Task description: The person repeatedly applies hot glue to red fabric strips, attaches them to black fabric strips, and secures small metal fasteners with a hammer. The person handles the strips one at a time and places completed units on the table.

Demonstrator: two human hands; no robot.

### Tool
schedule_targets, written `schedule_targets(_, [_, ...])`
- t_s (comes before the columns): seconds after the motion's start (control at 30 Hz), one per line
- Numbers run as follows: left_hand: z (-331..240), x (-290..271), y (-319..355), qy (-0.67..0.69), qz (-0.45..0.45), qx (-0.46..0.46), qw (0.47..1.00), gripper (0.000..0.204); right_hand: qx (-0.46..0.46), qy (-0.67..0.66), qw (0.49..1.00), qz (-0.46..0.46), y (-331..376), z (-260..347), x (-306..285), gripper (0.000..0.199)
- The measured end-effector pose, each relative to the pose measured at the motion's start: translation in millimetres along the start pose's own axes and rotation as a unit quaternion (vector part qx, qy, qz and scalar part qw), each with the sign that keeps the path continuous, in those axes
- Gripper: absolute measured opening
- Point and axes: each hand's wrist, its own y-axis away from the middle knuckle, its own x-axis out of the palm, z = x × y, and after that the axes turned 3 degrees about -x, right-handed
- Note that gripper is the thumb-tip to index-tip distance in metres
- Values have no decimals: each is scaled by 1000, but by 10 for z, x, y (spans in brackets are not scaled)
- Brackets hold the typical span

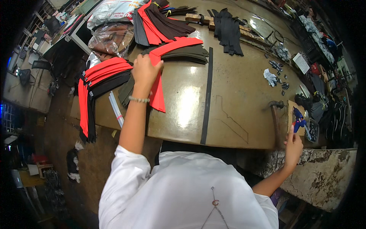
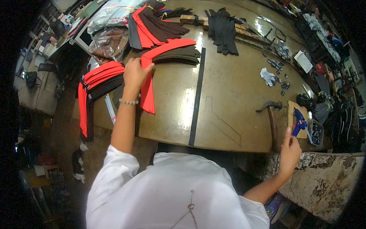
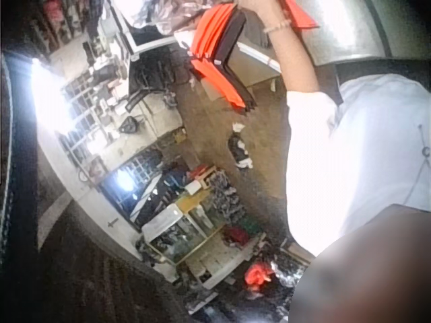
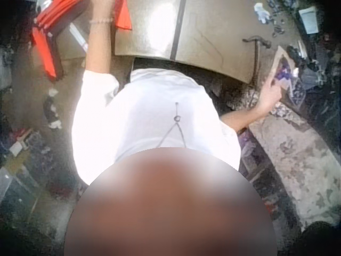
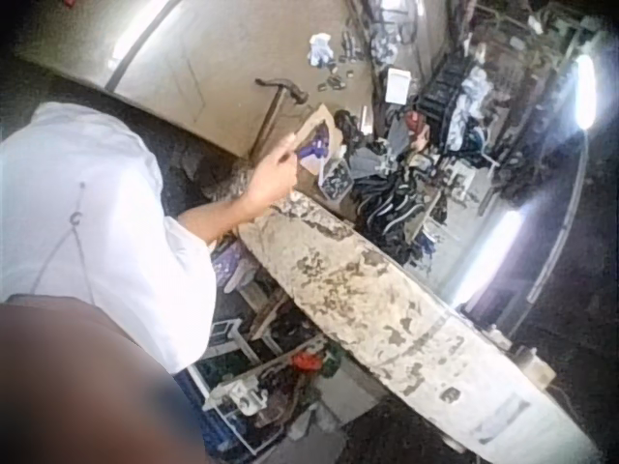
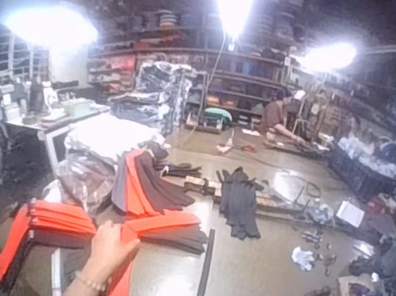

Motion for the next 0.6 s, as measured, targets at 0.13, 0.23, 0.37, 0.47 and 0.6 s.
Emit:
schedule_targets(0.13, [109,104,-198,-8,100,-35,994,49,-108,-69,992,19,300,549,-92,52])
schedule_targets(0.23, [72,-153,-244,75,94,-53,991,48,-187,-72,980,-11,255,801,-70,43])
schedule_targets(0.37, [-314,-670,-295,286,17,58,956,44,-395,-137,896,-151,162,1362,46,36])
schedule_targets(0.47, [-711,-1070,-113,388,10,200,900,46,-521,-171,801,-238,225,1866,143,38])
schedule_targets(0.6, [-950,-1176,177,448,82,236,858,48,-479,-372,795,10,350,2227,432,34])
